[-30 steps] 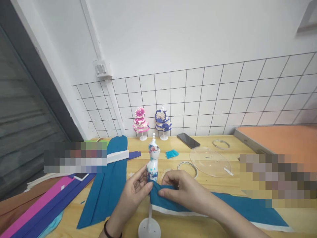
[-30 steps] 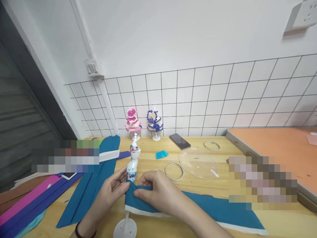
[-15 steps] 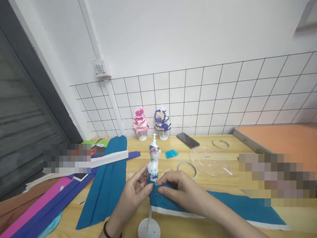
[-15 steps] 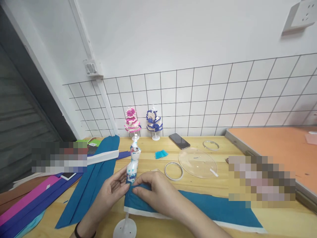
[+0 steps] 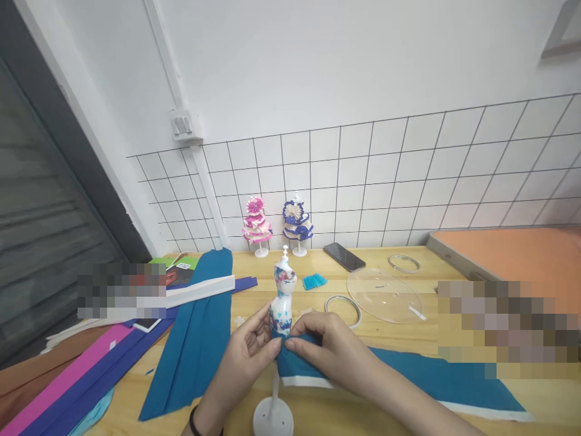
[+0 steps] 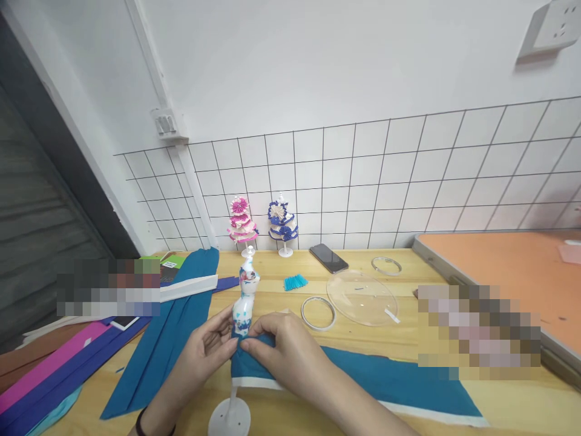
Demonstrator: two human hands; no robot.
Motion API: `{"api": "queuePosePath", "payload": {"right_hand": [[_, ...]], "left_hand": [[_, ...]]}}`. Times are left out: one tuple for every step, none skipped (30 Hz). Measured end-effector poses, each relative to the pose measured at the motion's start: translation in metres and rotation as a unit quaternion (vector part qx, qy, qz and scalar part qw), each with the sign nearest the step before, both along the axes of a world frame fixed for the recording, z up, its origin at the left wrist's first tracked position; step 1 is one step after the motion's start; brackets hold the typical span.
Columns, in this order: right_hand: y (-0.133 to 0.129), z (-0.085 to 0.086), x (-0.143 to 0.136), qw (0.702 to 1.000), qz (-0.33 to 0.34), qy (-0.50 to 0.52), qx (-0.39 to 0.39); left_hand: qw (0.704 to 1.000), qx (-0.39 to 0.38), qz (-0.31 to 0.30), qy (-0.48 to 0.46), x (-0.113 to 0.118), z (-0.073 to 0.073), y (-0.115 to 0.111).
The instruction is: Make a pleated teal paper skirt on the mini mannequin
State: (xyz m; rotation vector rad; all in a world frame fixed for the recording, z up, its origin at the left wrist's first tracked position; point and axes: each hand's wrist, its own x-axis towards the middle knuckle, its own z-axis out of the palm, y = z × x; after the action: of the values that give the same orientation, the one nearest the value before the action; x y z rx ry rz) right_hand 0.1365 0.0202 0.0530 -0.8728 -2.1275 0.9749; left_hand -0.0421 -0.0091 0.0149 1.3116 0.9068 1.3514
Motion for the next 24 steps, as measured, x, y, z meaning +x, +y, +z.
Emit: {"api": "queuePosePath", "payload": {"right_hand": [[0.0, 0.0, 0.0, 1.0, -0.003, -0.001, 0.001], [0.0, 0.0, 0.0, 1.0, -0.004, -0.003, 0.003], [0.0, 0.0, -0.001, 1.0, -0.007, -0.004, 0.006], [0.001, 0.0, -0.001, 1.0, -0.009, -0.006, 0.009], [0.001, 0.0, -0.001, 1.0, -0.011, -0.006, 0.013], [0.001, 0.0, -0.001, 1.0, -0.012, -0.006, 0.015], [0.001, 0.0, -0.001, 1.0, -0.012, -0.006, 0.016], [0.001, 0.0, -0.001, 1.0, -0.014, -0.006, 0.016], [0.001, -0.001, -0.001, 1.0, -0.016, -0.008, 0.014], [0.001, -0.001, -0.001, 1.0, -0.02, -0.01, 0.013], [0.0, -0.001, -0.001, 1.0, -0.025, -0.013, 0.012], [0.0, -0.002, -0.001, 0.999, -0.03, -0.017, 0.012], [0.0, -0.002, -0.001, 0.999, -0.032, -0.019, 0.013], [0.001, -0.003, 0.0, 0.999, -0.033, -0.021, 0.014], [0.001, -0.004, 0.0, 0.999, -0.033, -0.022, 0.016], [0.001, -0.004, -0.001, 0.999, -0.033, -0.024, 0.016], [0.002, -0.004, -0.001, 0.999, -0.034, -0.025, 0.017], [0.002, -0.004, -0.001, 0.999, -0.036, -0.026, 0.019], [0.002, -0.004, -0.001, 0.999, -0.039, -0.027, 0.02], [0.002, -0.003, -0.001, 0.999, -0.041, -0.027, 0.02], [0.002, -0.003, -0.001, 0.999, -0.042, -0.027, 0.021], [0.001, -0.002, -0.001, 0.999, -0.042, -0.027, 0.021], [0.0, -0.002, -0.001, 0.999, -0.042, -0.027, 0.021], [0.0, -0.001, -0.001, 0.999, -0.039, -0.027, 0.021]], "left_hand": [[1.0, -0.002, 0.001, 0.002, 0.0, 0.0, 0.0], [1.0, -0.003, 0.002, 0.003, 0.0, 0.0, 0.0], [1.0, -0.004, 0.003, 0.005, 0.0, 0.0, 0.0], [1.0, -0.005, 0.003, 0.005, 0.0, 0.0, 0.0], [1.0, -0.005, 0.003, 0.004, 0.0, 0.0, 0.0], [1.0, -0.005, 0.002, 0.003, 0.0, 0.001, 0.0], [1.0, -0.007, 0.002, 0.002, 0.0, 0.001, -0.001], [1.0, -0.008, 0.002, 0.001, 0.001, 0.002, -0.001], [1.0, -0.01, 0.002, 0.002, 0.002, 0.003, -0.002], [1.0, -0.011, 0.003, 0.004, 0.002, 0.005, -0.002], [1.0, -0.011, 0.004, 0.006, 0.003, 0.007, -0.003], [1.0, -0.011, 0.003, 0.008, 0.004, 0.009, -0.003], [1.0, -0.009, 0.003, 0.009, 0.005, 0.01, -0.004], [1.0, -0.007, 0.003, 0.01, 0.005, 0.012, -0.004], [1.0, -0.006, 0.004, 0.011, 0.006, 0.013, -0.004], [1.0, -0.005, 0.005, 0.011, 0.006, 0.014, -0.004], [1.0, -0.006, 0.006, 0.012, 0.006, 0.015, -0.004], [1.0, -0.006, 0.007, 0.012, 0.006, 0.015, -0.005], [1.0, -0.007, 0.008, 0.013, 0.006, 0.015, -0.005], [1.0, -0.009, 0.01, 0.013, 0.006, 0.015, -0.005], [1.0, -0.01, 0.012, 0.013, 0.006, 0.015, -0.005], [1.0, -0.011, 0.013, 0.01, 0.006, 0.014, -0.005], [1.0, -0.01, 0.013, 0.006, 0.006, 0.013, -0.005], [1.0, -0.01, 0.013, 0.0, 0.007, 0.012, -0.005]]}}
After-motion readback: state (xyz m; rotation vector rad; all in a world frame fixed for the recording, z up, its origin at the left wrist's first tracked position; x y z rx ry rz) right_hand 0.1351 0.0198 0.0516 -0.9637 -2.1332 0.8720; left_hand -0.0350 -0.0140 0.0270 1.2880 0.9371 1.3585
